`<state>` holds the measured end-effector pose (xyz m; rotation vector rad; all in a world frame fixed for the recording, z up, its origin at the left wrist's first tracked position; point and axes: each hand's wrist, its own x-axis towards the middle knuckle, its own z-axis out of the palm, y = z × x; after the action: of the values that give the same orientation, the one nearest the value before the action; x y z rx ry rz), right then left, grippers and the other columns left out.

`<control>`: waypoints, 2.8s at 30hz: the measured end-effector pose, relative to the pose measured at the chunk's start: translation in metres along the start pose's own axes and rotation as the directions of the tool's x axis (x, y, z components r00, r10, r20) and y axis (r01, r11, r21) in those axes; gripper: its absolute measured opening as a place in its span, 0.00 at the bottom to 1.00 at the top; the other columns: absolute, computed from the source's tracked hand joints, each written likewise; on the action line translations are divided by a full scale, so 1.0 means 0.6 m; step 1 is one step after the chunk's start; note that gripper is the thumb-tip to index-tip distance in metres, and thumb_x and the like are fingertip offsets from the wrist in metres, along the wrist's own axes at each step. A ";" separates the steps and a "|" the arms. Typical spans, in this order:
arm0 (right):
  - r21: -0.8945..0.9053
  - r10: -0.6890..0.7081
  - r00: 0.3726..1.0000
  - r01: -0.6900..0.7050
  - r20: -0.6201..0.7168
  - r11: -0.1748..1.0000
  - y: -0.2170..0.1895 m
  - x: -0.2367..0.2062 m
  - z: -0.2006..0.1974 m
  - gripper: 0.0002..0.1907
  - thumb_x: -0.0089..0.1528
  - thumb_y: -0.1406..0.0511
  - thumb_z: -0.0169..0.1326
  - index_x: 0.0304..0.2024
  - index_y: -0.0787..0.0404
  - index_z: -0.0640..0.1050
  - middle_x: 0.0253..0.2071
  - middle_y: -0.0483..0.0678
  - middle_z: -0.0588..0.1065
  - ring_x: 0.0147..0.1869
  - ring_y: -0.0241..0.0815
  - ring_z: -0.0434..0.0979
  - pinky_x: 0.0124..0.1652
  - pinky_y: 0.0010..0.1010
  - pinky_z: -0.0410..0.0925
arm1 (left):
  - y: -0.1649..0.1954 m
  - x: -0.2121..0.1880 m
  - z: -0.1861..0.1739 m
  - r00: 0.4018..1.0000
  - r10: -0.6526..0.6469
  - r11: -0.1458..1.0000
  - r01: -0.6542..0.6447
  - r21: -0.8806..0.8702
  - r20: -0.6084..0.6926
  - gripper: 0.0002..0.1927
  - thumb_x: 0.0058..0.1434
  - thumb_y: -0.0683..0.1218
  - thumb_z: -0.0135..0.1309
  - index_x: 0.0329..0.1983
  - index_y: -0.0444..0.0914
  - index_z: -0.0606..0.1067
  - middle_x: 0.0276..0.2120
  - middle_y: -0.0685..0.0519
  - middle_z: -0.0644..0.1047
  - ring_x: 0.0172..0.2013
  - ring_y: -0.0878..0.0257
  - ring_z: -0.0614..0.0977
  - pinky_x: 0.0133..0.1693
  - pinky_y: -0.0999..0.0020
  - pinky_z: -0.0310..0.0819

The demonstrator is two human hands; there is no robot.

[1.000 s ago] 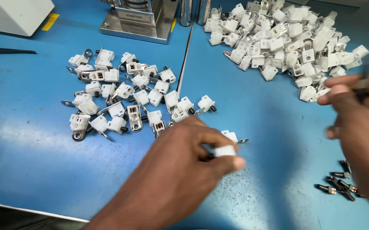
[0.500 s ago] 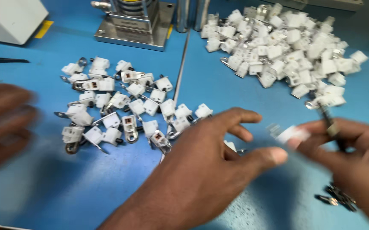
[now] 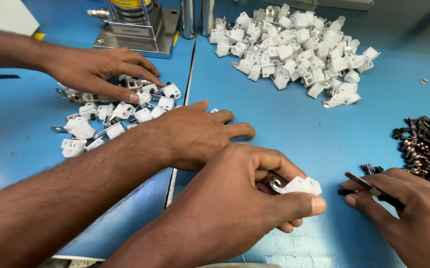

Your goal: The person picks up white plastic switch housings one at a time from the workbench and uses tweezers to insert copper contact terminals into each housing, placing the assembled units in a pile on the bench while a coworker works alongside.

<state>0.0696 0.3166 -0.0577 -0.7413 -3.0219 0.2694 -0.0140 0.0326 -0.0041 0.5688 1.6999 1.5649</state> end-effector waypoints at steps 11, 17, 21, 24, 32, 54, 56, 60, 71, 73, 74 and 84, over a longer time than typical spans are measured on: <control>0.764 -0.049 0.996 -0.023 0.072 0.645 -0.019 0.007 -0.038 0.15 0.60 0.64 0.67 0.48 0.58 0.84 0.38 0.59 0.79 0.38 0.45 0.88 0.30 0.37 0.77 | 0.036 -0.022 0.011 0.989 -0.049 0.991 0.065 0.119 -0.139 0.16 0.58 0.52 0.64 0.41 0.36 0.85 0.25 0.54 0.83 0.27 0.69 0.82 0.31 0.71 0.78; 0.327 -0.100 0.984 0.046 0.148 0.944 -0.088 -0.003 -0.104 0.17 0.54 0.62 0.73 0.43 0.57 0.83 0.29 0.52 0.76 0.25 0.40 0.67 0.24 0.34 0.63 | 0.069 -0.023 0.015 0.972 -0.071 0.952 0.133 0.276 -0.226 0.14 0.54 0.52 0.63 0.42 0.43 0.85 0.22 0.56 0.82 0.23 0.69 0.80 0.27 0.68 0.74; 0.152 0.049 0.947 -0.102 0.317 0.983 -0.156 -0.001 -0.144 0.16 0.52 0.65 0.72 0.40 0.60 0.82 0.26 0.51 0.75 0.21 0.36 0.62 0.22 0.29 0.60 | 0.071 -0.023 0.014 0.970 0.016 0.940 0.068 0.333 -0.243 0.13 0.54 0.51 0.62 0.41 0.44 0.86 0.22 0.56 0.83 0.23 0.69 0.81 0.28 0.68 0.76; 0.229 0.092 0.885 -0.217 0.457 0.949 -0.176 0.009 -0.157 0.15 0.54 0.65 0.71 0.39 0.64 0.80 0.24 0.51 0.72 0.16 0.38 0.60 0.19 0.30 0.55 | 0.064 -0.025 0.013 0.967 0.146 0.932 -0.063 0.357 -0.210 0.13 0.56 0.49 0.62 0.43 0.44 0.86 0.24 0.56 0.84 0.24 0.70 0.83 0.28 0.69 0.77; 0.526 -0.022 0.752 -0.439 0.659 0.728 -0.138 0.035 -0.111 0.21 0.57 0.61 0.66 0.42 0.66 0.72 0.19 0.50 0.62 0.15 0.37 0.51 0.16 0.33 0.47 | 0.029 -0.016 0.002 0.971 0.004 0.972 0.053 0.231 -0.240 0.13 0.55 0.51 0.65 0.41 0.42 0.87 0.24 0.52 0.84 0.24 0.67 0.79 0.28 0.67 0.74; 0.870 -0.366 0.886 0.399 -0.285 0.288 -0.193 0.007 -0.133 0.11 0.74 0.55 0.35 0.54 0.50 0.60 0.54 0.57 0.73 0.66 0.56 0.79 0.62 0.47 0.71 | 0.028 -0.021 -0.006 0.970 0.109 0.994 -0.110 0.008 -0.218 0.20 0.55 0.54 0.68 0.46 0.38 0.86 0.27 0.52 0.87 0.30 0.69 0.88 0.35 0.72 0.84; 0.876 -0.347 0.899 0.377 -0.267 0.302 -0.197 0.005 -0.127 0.12 0.74 0.54 0.36 0.54 0.51 0.59 0.52 0.58 0.74 0.63 0.58 0.80 0.60 0.49 0.73 | 0.028 -0.019 -0.007 0.974 0.101 0.995 -0.103 0.002 -0.202 0.19 0.55 0.53 0.67 0.45 0.38 0.86 0.27 0.53 0.87 0.30 0.70 0.87 0.35 0.72 0.83; 0.837 -0.318 0.893 0.423 -0.318 0.348 -0.230 -0.021 -0.119 0.12 0.73 0.56 0.34 0.54 0.53 0.60 0.50 0.59 0.76 0.56 0.57 0.85 0.52 0.47 0.77 | 0.029 -0.013 -0.006 0.968 0.004 0.999 0.007 0.040 -0.250 0.17 0.54 0.52 0.68 0.43 0.39 0.88 0.24 0.52 0.84 0.26 0.70 0.82 0.31 0.70 0.79; 0.876 0.053 0.977 0.162 -0.208 0.454 -0.152 0.097 -0.060 0.10 0.75 0.64 0.44 0.59 0.55 0.66 0.43 0.44 0.72 0.32 0.33 0.66 0.35 0.26 0.70 | 0.028 -0.018 -0.047 0.899 -0.290 0.915 0.361 0.179 -0.329 0.17 0.62 0.57 0.59 0.42 0.40 0.83 0.30 0.51 0.85 0.28 0.64 0.83 0.34 0.62 0.82; 0.452 0.130 0.963 -0.009 -0.237 0.892 -0.098 0.164 -0.021 0.14 0.73 0.59 0.57 0.56 0.59 0.75 0.40 0.58 0.74 0.29 0.46 0.72 0.27 0.39 0.68 | 0.035 -0.022 -0.071 0.822 -0.323 0.714 0.537 0.450 -0.469 0.18 0.64 0.60 0.58 0.45 0.43 0.82 0.33 0.52 0.86 0.31 0.62 0.86 0.39 0.59 0.80; 0.306 0.022 0.957 0.071 -0.289 0.949 -0.070 0.189 -0.009 0.17 0.68 0.61 0.61 0.55 0.62 0.76 0.40 0.57 0.76 0.29 0.45 0.73 0.27 0.38 0.68 | 0.039 -0.020 -0.085 0.814 -0.323 0.658 0.559 0.505 -0.482 0.19 0.64 0.61 0.58 0.47 0.43 0.81 0.34 0.51 0.86 0.32 0.61 0.86 0.39 0.58 0.80; 0.063 -0.128 0.956 0.149 -0.264 0.987 -0.028 0.261 0.001 0.33 0.58 0.55 0.71 0.54 0.72 0.75 0.38 0.57 0.81 0.33 0.50 0.81 0.32 0.41 0.73 | 0.066 -0.006 -0.131 0.629 -0.328 0.475 0.755 0.453 -0.705 0.27 0.64 0.60 0.58 0.64 0.47 0.72 0.38 0.49 0.83 0.37 0.57 0.87 0.43 0.54 0.81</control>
<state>-0.0771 0.3737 -0.0592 -0.5097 -2.7792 0.2681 -0.0780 -0.0147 0.0334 -0.1699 2.6121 0.4807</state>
